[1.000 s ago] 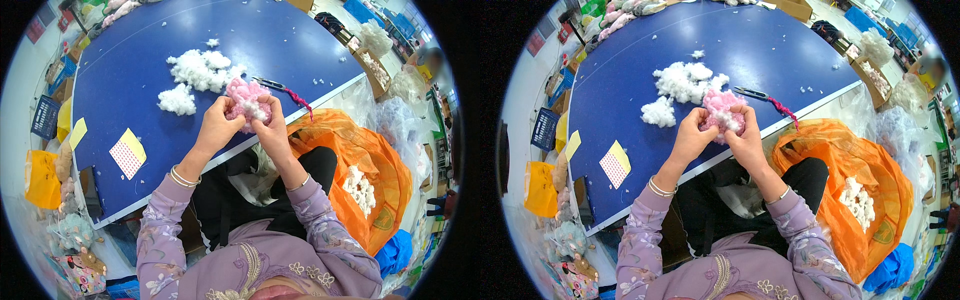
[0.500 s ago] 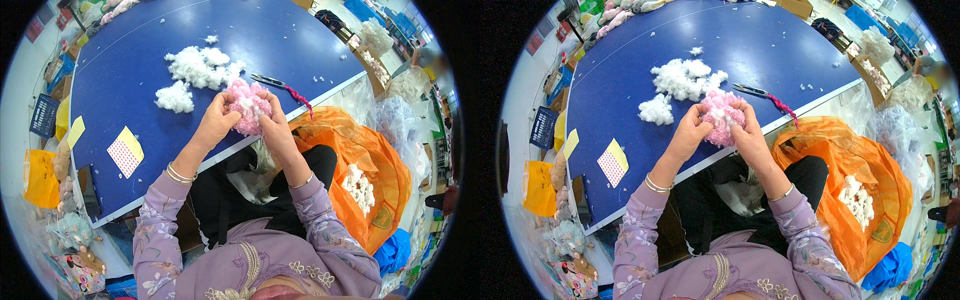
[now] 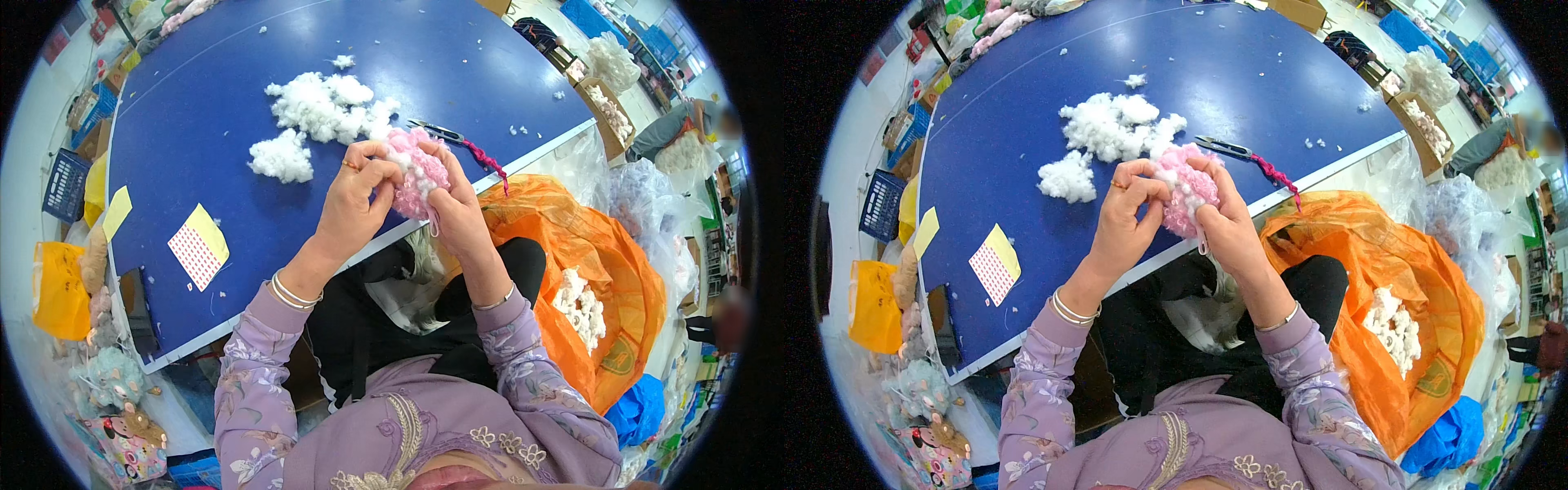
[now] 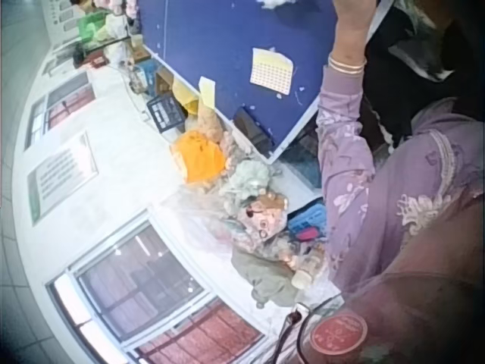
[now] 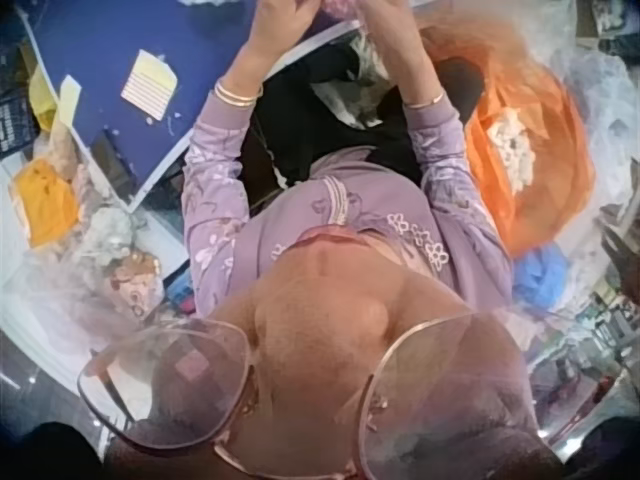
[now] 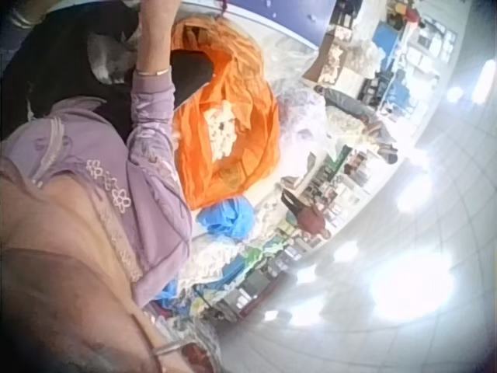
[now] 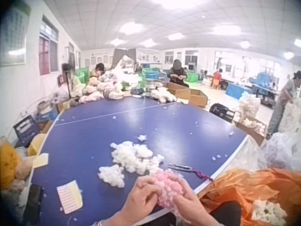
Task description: The person stuffs a pink plush toy with white cotton-like filling by hand. They repeatedly open the toy, insert filling, and adjust the stuffing to shape the toy.
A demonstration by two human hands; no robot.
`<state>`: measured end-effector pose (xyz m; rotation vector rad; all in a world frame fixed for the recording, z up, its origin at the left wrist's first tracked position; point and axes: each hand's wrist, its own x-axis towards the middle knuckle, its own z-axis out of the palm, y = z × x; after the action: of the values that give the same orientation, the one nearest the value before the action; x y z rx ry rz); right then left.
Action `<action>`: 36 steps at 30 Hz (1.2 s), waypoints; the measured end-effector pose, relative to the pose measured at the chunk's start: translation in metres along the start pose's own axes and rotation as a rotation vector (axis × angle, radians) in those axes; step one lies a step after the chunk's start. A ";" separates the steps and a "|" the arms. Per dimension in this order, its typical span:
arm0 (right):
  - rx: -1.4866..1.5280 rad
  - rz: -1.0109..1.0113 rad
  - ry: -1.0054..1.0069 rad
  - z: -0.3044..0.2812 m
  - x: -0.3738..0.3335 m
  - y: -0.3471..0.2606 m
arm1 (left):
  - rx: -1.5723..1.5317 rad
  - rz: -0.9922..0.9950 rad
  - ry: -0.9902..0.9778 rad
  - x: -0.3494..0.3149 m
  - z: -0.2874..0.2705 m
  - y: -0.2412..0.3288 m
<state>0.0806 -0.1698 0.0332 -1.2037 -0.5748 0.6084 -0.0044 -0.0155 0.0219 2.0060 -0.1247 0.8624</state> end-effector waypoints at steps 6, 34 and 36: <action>-0.458 -0.251 -0.052 0.000 -0.003 0.005 | -0.043 -0.104 0.001 -0.002 -0.002 -0.001; -0.244 -0.138 0.048 0.004 -0.009 0.000 | -0.261 -0.383 -0.185 -0.004 0.000 0.005; -0.344 -0.210 0.039 -0.004 -0.007 0.000 | -0.322 -0.359 -0.209 -0.005 0.005 -0.003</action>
<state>0.0783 -0.1778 0.0312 -1.4503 -0.7834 0.3138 -0.0043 -0.0186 0.0148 1.7376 -0.0172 0.3764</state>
